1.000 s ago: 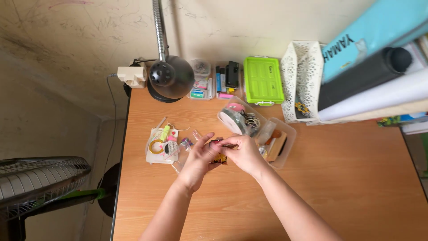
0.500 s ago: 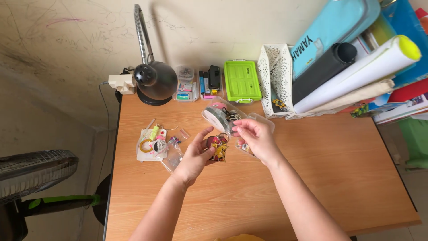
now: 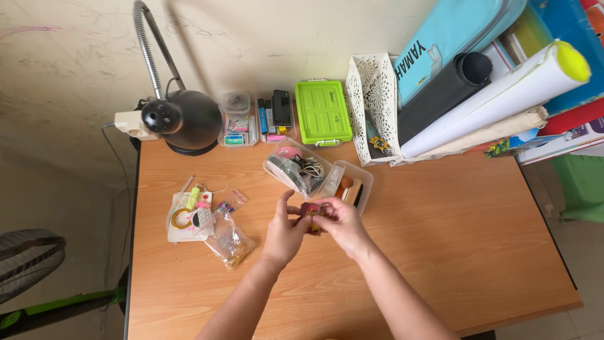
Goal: Organize various small items and stickers into plastic containers on a desk.
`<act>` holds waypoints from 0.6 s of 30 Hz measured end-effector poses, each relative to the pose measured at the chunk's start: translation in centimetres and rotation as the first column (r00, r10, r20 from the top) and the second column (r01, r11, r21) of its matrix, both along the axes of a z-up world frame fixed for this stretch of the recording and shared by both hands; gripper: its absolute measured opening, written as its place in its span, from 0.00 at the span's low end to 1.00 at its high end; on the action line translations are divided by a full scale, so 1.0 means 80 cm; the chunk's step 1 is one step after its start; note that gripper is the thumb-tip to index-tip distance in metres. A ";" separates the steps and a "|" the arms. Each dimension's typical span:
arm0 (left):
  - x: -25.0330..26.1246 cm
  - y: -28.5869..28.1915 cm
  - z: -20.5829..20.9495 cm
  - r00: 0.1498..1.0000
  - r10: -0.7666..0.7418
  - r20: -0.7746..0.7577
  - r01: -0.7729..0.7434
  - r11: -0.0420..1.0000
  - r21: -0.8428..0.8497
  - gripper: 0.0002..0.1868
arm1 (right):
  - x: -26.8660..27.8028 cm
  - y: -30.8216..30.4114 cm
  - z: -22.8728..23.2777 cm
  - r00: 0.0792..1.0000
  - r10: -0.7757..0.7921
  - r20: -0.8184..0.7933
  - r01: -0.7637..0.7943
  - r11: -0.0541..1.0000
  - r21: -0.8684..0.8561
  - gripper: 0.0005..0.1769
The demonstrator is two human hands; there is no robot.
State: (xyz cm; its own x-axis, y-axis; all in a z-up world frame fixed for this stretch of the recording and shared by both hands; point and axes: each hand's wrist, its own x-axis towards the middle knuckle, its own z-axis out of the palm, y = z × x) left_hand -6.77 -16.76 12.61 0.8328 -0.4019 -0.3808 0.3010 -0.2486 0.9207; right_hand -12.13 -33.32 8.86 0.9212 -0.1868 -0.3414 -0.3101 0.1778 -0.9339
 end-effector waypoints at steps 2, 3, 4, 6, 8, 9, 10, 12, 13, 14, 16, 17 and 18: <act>0.018 -0.013 -0.030 1.000 0.025 0.013 -0.025 0.999 0.038 0.35 | 0.011 -0.029 -0.007 0.999 -0.038 0.027 0.039 0.998 -0.052 0.19; 0.027 -0.019 -0.044 0.998 0.050 0.033 -0.053 0.996 0.073 0.34 | 0.017 -0.044 -0.011 0.996 -0.073 0.060 0.079 0.991 -0.106 0.19; 0.034 -0.026 -0.070 0.999 0.047 0.027 -0.049 0.996 0.075 0.34 | 0.025 -0.059 -0.010 0.996 -0.076 0.054 0.081 0.991 -0.105 0.19; 0.048 -0.038 -0.122 0.996 -0.091 0.004 0.087 0.960 0.266 0.21 | 0.039 -0.088 -0.009 0.970 -0.224 0.098 0.226 0.974 -0.017 0.22; 0.053 -0.049 -0.156 0.962 -0.206 0.180 0.125 0.917 0.379 0.21 | 0.054 -0.104 -0.008 0.965 -0.224 0.136 0.233 0.971 -0.059 0.20; 0.056 -0.054 -0.173 0.881 -0.331 0.337 0.135 0.860 0.492 0.22 | 0.062 -0.111 -0.008 0.959 -0.217 0.180 0.238 0.966 -0.099 0.19; 0.059 -0.059 -0.178 0.883 -0.331 0.332 0.138 0.861 0.490 0.22 | 0.069 -0.115 -0.007 0.960 -0.217 0.175 0.237 0.966 -0.101 0.19; 0.065 -0.067 -0.187 0.858 -0.338 0.388 0.098 0.847 0.522 0.19 | 0.082 -0.122 -0.005 0.954 -0.236 0.187 0.266 0.951 -0.156 0.18; 0.069 -0.068 -0.180 0.860 -0.338 0.382 0.101 0.847 0.522 0.19 | 0.087 -0.128 -0.010 0.955 -0.236 0.180 0.265 0.951 -0.157 0.18; 0.073 -0.068 -0.174 0.842 -0.376 0.386 0.106 0.818 0.565 0.15 | 0.093 -0.133 -0.015 0.949 -0.241 0.201 0.279 0.943 -0.184 0.18; 0.080 -0.064 -0.156 0.827 -0.414 0.380 0.114 0.786 0.608 0.11 | 0.100 -0.144 -0.024 0.945 -0.246 0.214 0.291 0.933 -0.211 0.18; 0.083 -0.061 -0.145 0.820 -0.404 0.405 0.103 0.801 0.589 0.18 | 0.102 -0.150 -0.028 0.956 -0.243 0.163 0.278 0.928 -0.248 0.17; 0.085 -0.057 -0.133 0.813 -0.394 0.428 0.095 0.816 0.570 0.27 | 0.102 -0.156 -0.031 0.964 -0.243 0.110 0.265 0.922 -0.284 0.16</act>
